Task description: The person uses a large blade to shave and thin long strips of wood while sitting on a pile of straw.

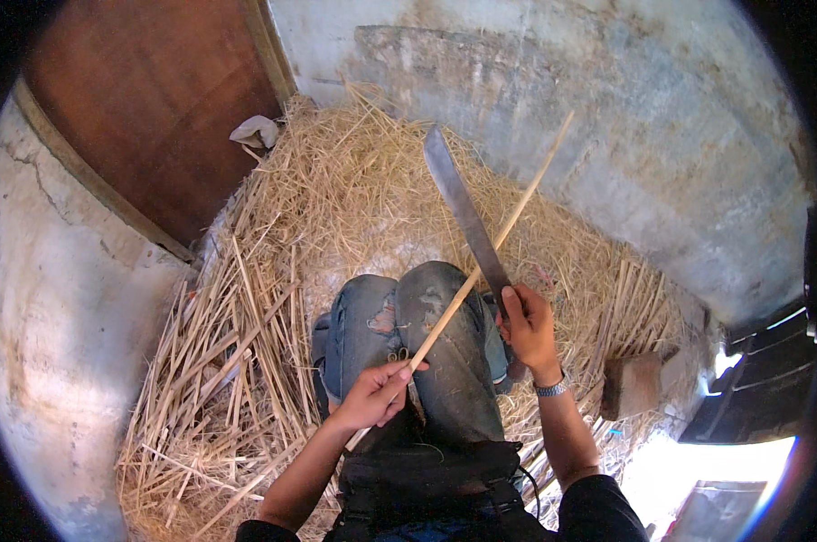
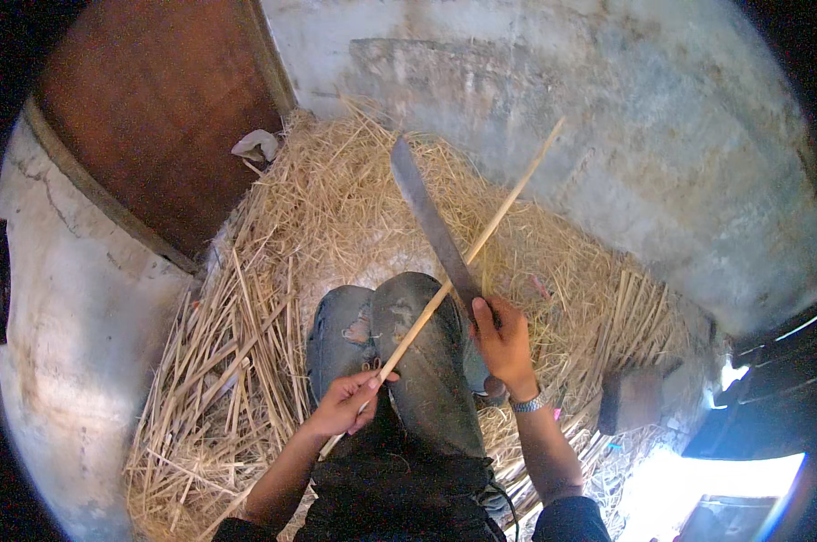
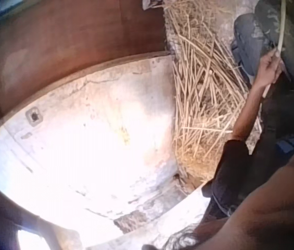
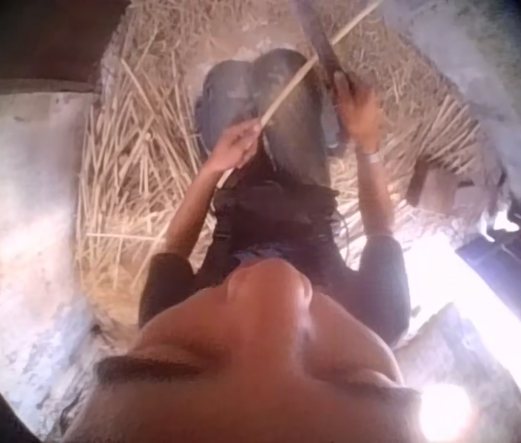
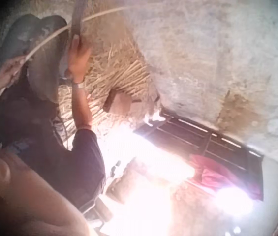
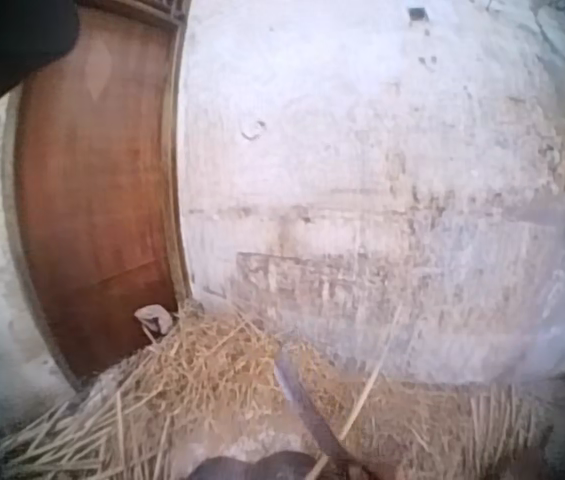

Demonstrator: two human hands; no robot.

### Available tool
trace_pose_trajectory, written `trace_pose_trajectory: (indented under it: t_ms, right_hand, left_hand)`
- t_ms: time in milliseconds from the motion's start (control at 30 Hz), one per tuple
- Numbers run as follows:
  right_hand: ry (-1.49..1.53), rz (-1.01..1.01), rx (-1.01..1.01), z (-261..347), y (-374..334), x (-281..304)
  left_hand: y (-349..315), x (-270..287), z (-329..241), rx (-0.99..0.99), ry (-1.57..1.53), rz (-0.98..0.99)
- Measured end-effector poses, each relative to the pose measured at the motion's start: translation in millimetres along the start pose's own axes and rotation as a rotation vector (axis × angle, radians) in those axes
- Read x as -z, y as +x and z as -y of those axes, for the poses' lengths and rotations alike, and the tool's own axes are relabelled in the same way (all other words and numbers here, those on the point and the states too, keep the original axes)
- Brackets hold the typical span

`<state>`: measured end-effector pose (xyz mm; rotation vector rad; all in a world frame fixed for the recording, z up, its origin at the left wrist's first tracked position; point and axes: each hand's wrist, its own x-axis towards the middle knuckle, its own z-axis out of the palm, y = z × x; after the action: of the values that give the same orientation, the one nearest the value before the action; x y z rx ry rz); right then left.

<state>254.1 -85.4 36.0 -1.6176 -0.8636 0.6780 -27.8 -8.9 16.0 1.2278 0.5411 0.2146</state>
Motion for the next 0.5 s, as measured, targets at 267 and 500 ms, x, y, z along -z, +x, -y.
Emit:
trace_pose_trajectory:
  t_ms: [267, 500]
  right_hand:
    - [0.179, -0.396, -0.074, -56, -34, 24]
    - [0.297, -0.502, -0.241, -91, -63, 62]
  left_hand:
    - [-11, -1, 6, -0.065, -0.026, -0.035]
    - [-9, -1, -1, -0.143, -0.255, 0.057]
